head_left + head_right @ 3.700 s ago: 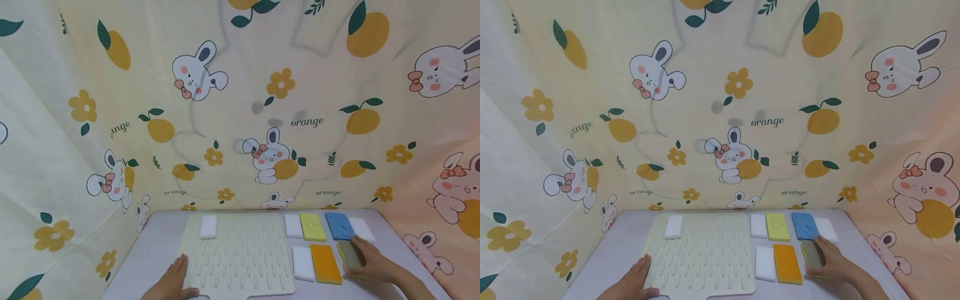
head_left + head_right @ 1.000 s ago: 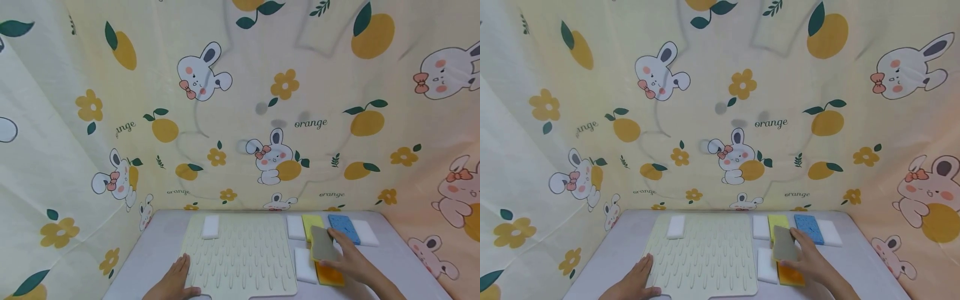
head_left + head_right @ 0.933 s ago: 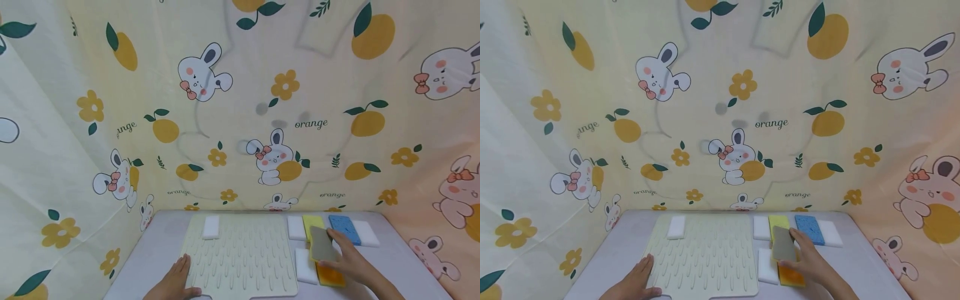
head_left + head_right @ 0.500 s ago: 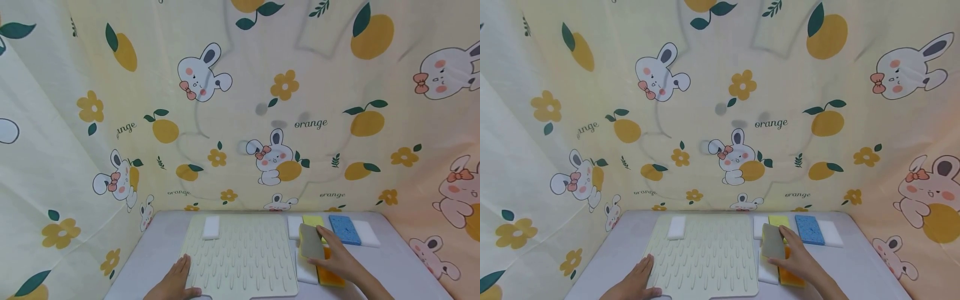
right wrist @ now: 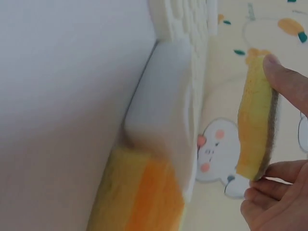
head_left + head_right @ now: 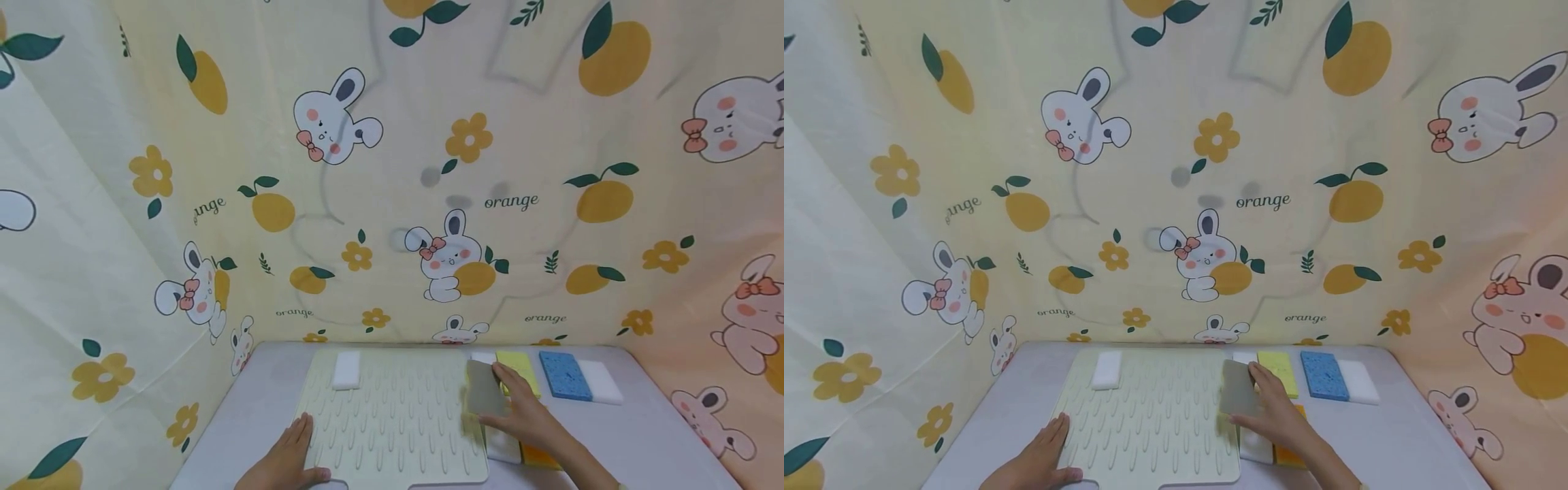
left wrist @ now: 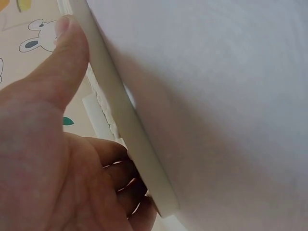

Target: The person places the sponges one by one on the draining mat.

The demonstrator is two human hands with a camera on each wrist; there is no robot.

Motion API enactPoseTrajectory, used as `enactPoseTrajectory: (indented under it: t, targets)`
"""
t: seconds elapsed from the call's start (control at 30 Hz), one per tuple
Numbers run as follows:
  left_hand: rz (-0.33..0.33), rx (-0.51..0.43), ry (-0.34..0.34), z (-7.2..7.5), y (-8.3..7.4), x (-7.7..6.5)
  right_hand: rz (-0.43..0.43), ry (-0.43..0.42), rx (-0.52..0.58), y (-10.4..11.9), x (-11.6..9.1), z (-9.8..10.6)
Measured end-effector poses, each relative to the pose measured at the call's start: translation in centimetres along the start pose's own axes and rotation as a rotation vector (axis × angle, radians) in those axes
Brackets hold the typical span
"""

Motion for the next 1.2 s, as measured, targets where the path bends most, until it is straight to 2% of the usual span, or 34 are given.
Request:
enactPoseTrajectory:
  t: [0.63,1.1,1.2]
  targets:
    - [0.014,0.011,-0.001,-0.1,0.2,0.2,0.042,-0.005,0.025,4.5,2.5,-2.7]
    - [-0.004,0.039,-0.019,-0.1,0.3,0.3,0.176,-0.003,0.039,7.4,4.4,-4.7]
    - [-0.004,0.038,-0.019,-0.1,0.2,0.3,0.181,0.006,0.028,7.8,4.9,-5.2]
Point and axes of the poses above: each hand's wrist, its own x-axis towards the middle knuckle, its own z-axis out of the back of the hand, y = z × x, the point moved 10 cm from there along x, towards the middle knuckle, and after that the axes turned 6 degrees about y, right-handed, at the moved point
